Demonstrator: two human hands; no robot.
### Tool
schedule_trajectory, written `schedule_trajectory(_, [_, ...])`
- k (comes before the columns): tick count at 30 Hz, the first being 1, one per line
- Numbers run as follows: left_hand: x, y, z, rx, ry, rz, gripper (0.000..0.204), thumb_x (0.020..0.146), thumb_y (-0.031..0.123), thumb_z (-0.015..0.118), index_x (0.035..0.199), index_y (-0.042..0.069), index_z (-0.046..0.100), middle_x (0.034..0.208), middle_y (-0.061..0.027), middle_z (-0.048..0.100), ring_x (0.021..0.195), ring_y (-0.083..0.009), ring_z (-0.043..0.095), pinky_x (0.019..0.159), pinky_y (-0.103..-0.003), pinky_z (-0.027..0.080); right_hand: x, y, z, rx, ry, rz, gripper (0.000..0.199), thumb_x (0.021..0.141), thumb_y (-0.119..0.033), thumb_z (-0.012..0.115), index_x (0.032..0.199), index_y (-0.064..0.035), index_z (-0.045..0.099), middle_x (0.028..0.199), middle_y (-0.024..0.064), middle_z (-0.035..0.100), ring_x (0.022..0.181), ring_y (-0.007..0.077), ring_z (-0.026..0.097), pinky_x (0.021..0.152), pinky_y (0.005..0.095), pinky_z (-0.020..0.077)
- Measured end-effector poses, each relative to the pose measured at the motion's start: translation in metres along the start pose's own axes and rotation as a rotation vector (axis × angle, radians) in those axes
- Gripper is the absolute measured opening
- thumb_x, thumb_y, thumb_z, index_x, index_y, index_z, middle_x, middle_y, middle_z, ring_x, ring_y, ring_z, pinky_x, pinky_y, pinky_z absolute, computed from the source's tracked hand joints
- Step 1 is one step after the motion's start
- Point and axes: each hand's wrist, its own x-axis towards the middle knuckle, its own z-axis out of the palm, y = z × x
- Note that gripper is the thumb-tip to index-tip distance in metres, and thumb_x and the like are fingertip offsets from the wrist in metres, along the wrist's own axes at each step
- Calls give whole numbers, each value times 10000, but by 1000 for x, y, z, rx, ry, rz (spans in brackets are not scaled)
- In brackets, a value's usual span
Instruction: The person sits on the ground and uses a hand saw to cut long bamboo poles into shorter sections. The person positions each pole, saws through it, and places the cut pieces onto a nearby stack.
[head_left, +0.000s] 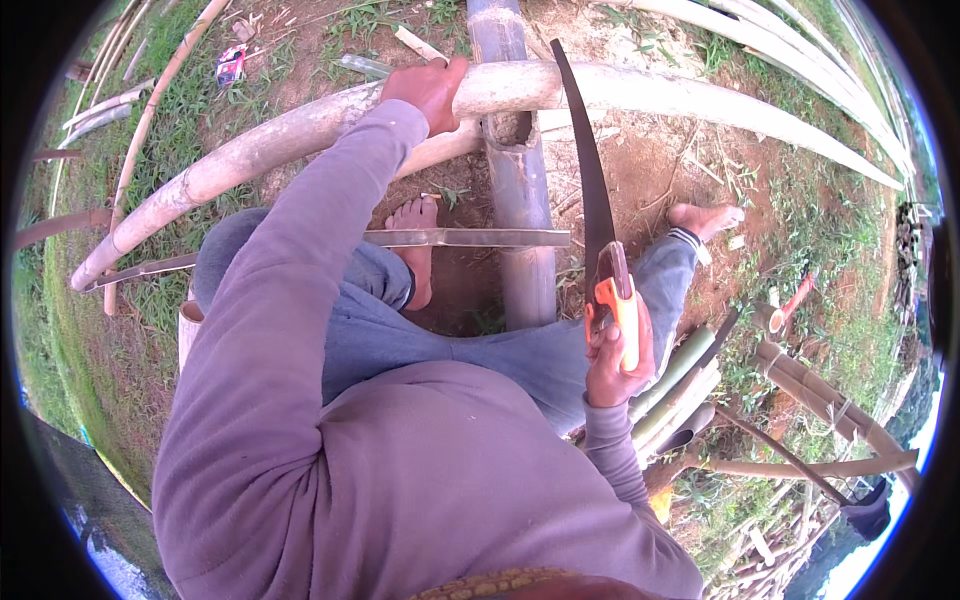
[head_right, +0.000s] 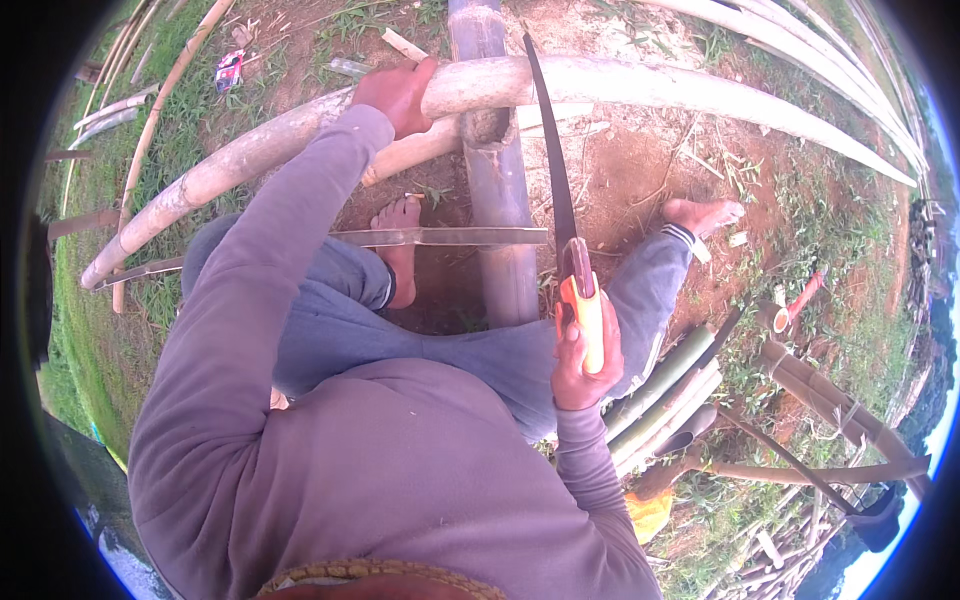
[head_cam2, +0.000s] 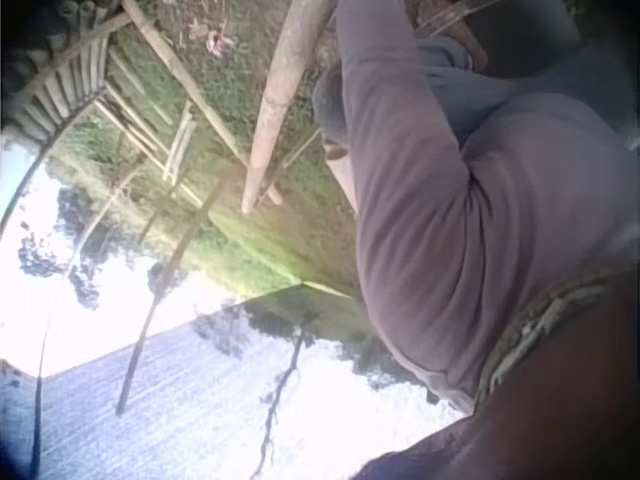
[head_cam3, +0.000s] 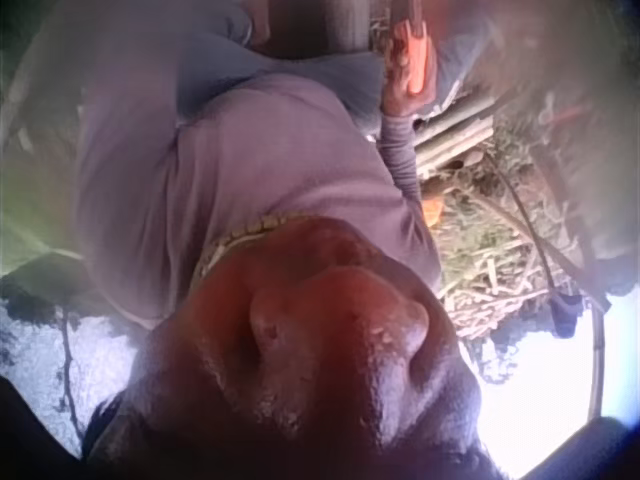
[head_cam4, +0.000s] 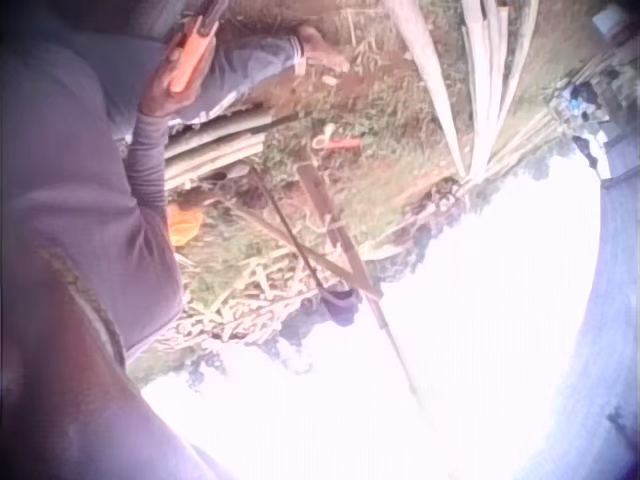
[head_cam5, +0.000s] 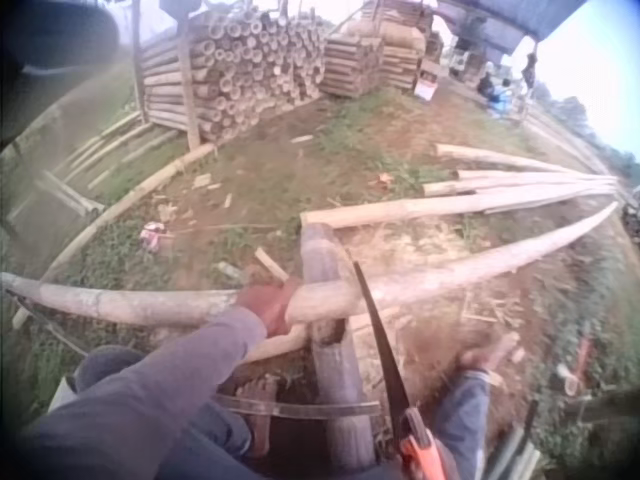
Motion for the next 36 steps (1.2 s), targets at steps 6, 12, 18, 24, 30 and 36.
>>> schedule_trajectory(6, [16,0,-23,-67,-149,-14,826,721,348,936,1406,102,544,1213,-186,744,1135,-402,729,968,-506,593,97,39,52,-74,55,-178,437,1070,-123,692,1444,82,598,1285,174,704,1057,198,686,860,313,612])
schedule_trajectory(12, [33,-5,-35,-21,-261,-29,912,721,330,947,1489,102,513,1143,-185,782,1081,-389,755,924,-510,599,108,71,63,-48,72,-308,436,1084,-162,680,1466,40,615,1060,86,732,662,54,579,580,214,494])
schedule_trajectory(18, [62,-30,-23,-7,-127,-57,866,744,329,949,1461,120,511,1198,-178,761,1096,-372,755,968,-515,591,135,68,77,-98,18,-241,408,1041,-77,690,1415,72,628,1277,189,739,1117,238,727,971,367,578])
schedule_trajectory(24, [63,-31,-12,110,-30,15,848,755,349,941,1449,109,516,1254,-180,738,1102,-403,745,966,-505,603,128,55,69,85,-112,-173,511,1034,-90,697,1496,64,543,1417,176,643,1169,214,686,1001,353,565])
schedule_trajectory(30, [76,-18,-32,-11,-180,-45,817,769,381,923,1428,101,528,1270,-201,715,1109,-389,745,985,-525,592,146,35,69,21,-141,-239,535,1083,-209,691,1519,48,515,1114,82,650,788,95,621,745,243,592])
schedule_trajectory(36, [59,-16,-27,1,-69,-9,770,761,350,913,1406,136,552,1254,-172,735,1123,-378,746,983,-553,587,91,9,54,-167,28,-211,468,1101,-209,655,1477,57,567,1031,84,673,765,87,599,649,232,528])
